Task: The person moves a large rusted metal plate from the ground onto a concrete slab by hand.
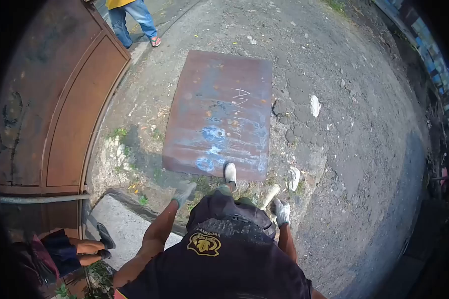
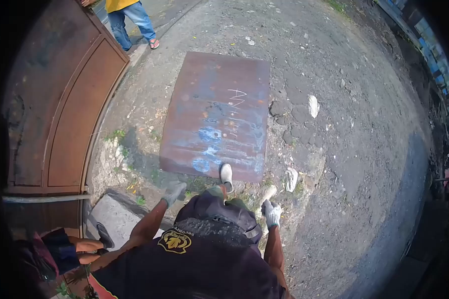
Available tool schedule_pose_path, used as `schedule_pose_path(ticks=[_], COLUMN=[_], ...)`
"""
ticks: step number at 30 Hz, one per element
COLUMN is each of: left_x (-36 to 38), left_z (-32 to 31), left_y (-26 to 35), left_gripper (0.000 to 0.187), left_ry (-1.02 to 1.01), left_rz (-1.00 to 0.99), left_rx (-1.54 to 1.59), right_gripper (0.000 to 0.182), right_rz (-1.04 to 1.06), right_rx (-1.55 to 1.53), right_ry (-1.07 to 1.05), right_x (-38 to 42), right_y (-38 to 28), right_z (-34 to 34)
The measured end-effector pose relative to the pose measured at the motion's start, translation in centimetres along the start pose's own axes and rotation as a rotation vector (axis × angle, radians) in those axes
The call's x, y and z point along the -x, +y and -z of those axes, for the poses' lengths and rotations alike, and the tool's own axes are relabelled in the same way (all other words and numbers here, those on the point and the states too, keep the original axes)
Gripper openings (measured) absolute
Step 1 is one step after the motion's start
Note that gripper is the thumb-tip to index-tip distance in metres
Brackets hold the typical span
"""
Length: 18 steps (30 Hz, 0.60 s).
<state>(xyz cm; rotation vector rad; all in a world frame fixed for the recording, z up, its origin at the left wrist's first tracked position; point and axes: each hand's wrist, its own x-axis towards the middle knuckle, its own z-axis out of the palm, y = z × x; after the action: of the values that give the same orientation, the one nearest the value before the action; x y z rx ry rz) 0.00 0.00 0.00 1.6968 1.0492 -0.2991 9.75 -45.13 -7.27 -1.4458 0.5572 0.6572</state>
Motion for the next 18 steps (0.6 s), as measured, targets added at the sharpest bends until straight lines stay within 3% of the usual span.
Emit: schedule_pose_path(ticks=[2,3,4,7,8,11,14,18], left_x=[-0.3,-2.0,-2.6,-3.5,-3.5,-5.6,-8.5,-12.7], left_z=[-2.4,-12.5,-13.1,-15.4,-16.0,-17.2,-18.9,-22.4], left_y=[-1.9,-1.7,-1.4,1.4,2.7,6.5,8.6,12.1], left_gripper=[0.028,0.031,0.033,0.039,0.043,0.041,0.038,0.021], left_ry=[-0.05,-0.172,-0.191,-0.179,-0.117,-0.161,-0.121,-0.047], left_rz=[0.041,0.116,0.159,-0.003,-0.087,0.068,0.062,0.066], left_rx=[0.026,0.11,0.108,0.054,-0.094,-0.011,0.129,0.251], right_gripper=[0.028,0.029,0.029,0.028,0.026,0.025,0.023,0.024], right_rz=[0.045,0.006,0.002,-0.009,-0.025,-0.004,-0.047,0.026], right_rx=[-0.02,0.089,0.119,0.224,0.18,0.114,0.137,0.18], right_ry=[0.043,0.145,0.139,0.18,0.155,0.211,0.212,0.114], right_x=[-1.2,-1.7,-2.4,-4.5,-5.0,-6.8,-9.5,-15.3], right_y=[-0.6,-6.1,-7.7,-9.3,-9.8,-11.6,-12.8,-13.7], right_z=[0.6,8.1,7.9,9.3,10.5,11.9,14.3,18.2])
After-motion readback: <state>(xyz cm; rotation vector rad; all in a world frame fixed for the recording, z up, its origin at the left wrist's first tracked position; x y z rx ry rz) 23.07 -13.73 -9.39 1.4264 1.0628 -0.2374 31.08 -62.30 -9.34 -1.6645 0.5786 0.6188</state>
